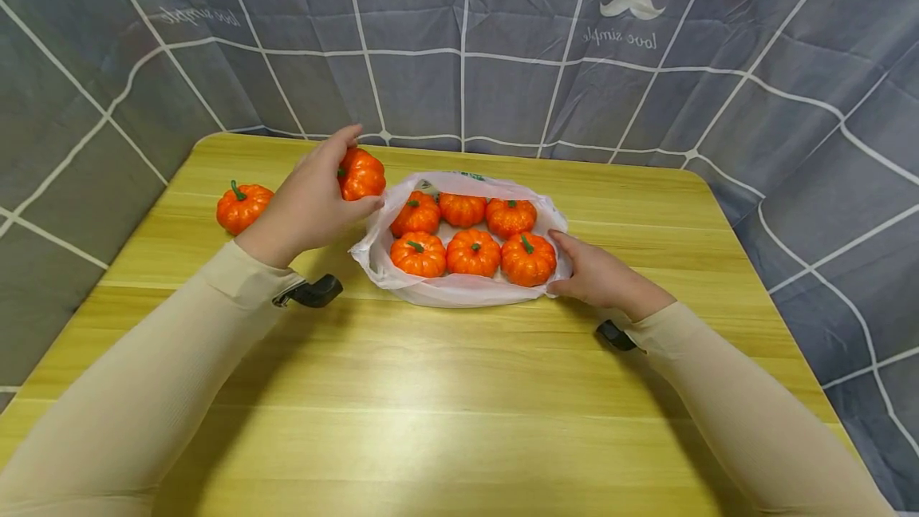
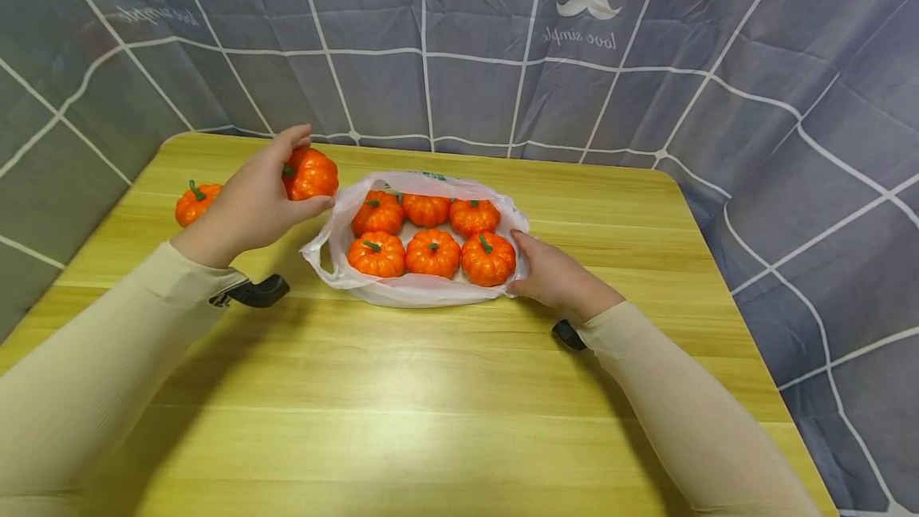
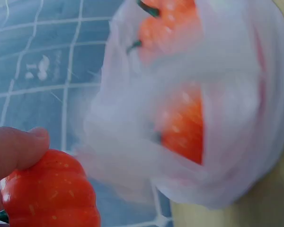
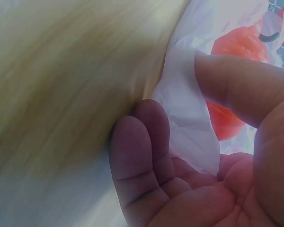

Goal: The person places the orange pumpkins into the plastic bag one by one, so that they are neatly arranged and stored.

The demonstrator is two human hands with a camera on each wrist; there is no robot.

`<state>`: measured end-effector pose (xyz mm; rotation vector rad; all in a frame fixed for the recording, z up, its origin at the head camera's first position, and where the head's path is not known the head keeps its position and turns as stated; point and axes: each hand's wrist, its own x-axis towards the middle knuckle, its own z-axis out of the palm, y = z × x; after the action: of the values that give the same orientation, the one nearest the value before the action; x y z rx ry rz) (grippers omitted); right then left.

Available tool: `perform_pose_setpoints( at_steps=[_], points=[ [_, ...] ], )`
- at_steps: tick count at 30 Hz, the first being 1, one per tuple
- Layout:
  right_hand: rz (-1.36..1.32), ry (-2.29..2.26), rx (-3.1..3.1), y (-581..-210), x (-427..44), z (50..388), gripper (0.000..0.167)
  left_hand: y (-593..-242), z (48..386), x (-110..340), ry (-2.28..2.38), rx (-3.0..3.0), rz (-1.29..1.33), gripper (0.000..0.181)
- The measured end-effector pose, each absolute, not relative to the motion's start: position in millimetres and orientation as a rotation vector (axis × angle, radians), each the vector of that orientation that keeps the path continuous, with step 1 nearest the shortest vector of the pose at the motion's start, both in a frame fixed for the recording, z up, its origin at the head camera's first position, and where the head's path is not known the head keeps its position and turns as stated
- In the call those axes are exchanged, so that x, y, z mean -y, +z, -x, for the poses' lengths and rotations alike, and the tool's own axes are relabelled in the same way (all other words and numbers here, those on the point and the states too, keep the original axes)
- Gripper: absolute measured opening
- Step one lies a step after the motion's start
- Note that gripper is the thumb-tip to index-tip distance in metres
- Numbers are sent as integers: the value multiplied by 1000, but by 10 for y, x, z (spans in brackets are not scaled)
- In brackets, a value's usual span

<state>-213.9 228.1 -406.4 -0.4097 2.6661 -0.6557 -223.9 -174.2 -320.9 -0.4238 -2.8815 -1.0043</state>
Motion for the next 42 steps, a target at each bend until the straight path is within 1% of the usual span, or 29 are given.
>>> perform_pose_setpoints(
  at_steps=[8, 17, 31, 42],
  points=[
    [416, -665, -2664, -4056, -2280, 2128, 97, -3078, 2065, 1459, -1034, 2847, 558, 91],
    [395, -697, -2644, -4058, -2273, 2115, 97, -3202, 2025, 1205, -993, 2902, 675, 95],
    [401, -691, -2658, -4075, -2269, 2111, 96, -3418, 2110, 1109, -937, 2986, 709, 94],
    [404, -676, -2672, -4096, -2279, 2102, 96, -3460, 2134, 1084, -907, 3008, 714, 94]
  ],
)
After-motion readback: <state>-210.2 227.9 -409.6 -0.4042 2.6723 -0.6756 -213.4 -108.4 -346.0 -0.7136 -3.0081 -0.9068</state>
